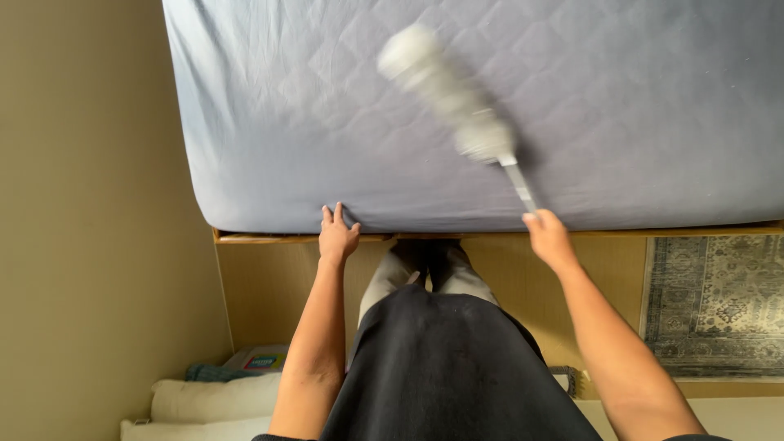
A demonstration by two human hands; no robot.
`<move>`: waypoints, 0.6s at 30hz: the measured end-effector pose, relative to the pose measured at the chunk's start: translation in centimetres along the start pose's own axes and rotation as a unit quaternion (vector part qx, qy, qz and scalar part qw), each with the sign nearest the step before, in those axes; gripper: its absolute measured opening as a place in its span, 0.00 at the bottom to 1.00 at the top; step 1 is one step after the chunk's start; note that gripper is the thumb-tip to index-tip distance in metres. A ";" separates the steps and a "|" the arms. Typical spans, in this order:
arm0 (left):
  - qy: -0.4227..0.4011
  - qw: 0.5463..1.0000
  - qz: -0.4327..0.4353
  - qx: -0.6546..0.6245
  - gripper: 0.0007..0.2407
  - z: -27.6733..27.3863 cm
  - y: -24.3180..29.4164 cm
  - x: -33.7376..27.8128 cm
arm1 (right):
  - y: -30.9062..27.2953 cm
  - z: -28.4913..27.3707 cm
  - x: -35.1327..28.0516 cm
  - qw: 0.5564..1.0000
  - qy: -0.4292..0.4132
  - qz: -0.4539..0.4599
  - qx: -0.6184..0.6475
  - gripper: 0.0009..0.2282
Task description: The person uses a feather duster to dust the surface of a bed covered with a grey sheet. They move around the bed, dusting the top surface and edges systematically.
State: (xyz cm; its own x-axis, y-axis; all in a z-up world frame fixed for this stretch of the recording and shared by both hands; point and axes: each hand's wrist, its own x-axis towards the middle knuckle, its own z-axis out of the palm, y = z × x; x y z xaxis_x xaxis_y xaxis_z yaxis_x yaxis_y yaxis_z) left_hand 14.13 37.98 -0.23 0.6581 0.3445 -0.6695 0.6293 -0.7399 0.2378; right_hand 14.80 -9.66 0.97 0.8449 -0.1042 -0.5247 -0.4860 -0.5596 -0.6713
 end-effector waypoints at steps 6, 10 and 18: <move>0.069 0.977 0.187 0.070 0.33 -1.6 2.0 1.0 | 1.8 -8.2 -0.2 0.927 0.056 0.256 0.268 0.10; 0.063 0.980 0.187 0.036 0.33 -4.5 2.1 4.0 | -1.7 -10.6 3.4 0.884 0.151 0.250 0.365 0.11; 0.059 0.985 0.158 0.031 0.33 -13.1 -6.5 11.1 | -10.4 4.9 17.4 0.766 0.228 0.207 0.564 0.05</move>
State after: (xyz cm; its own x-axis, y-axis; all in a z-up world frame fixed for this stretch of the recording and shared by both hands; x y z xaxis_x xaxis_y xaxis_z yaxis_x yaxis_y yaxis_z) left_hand 22.75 54.22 0.03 0.8631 0.1537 -0.4810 0.3610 -0.8539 0.3749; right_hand 33.43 -1.60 -3.78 0.4315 -0.5007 -0.7504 -0.4002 0.6393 -0.6566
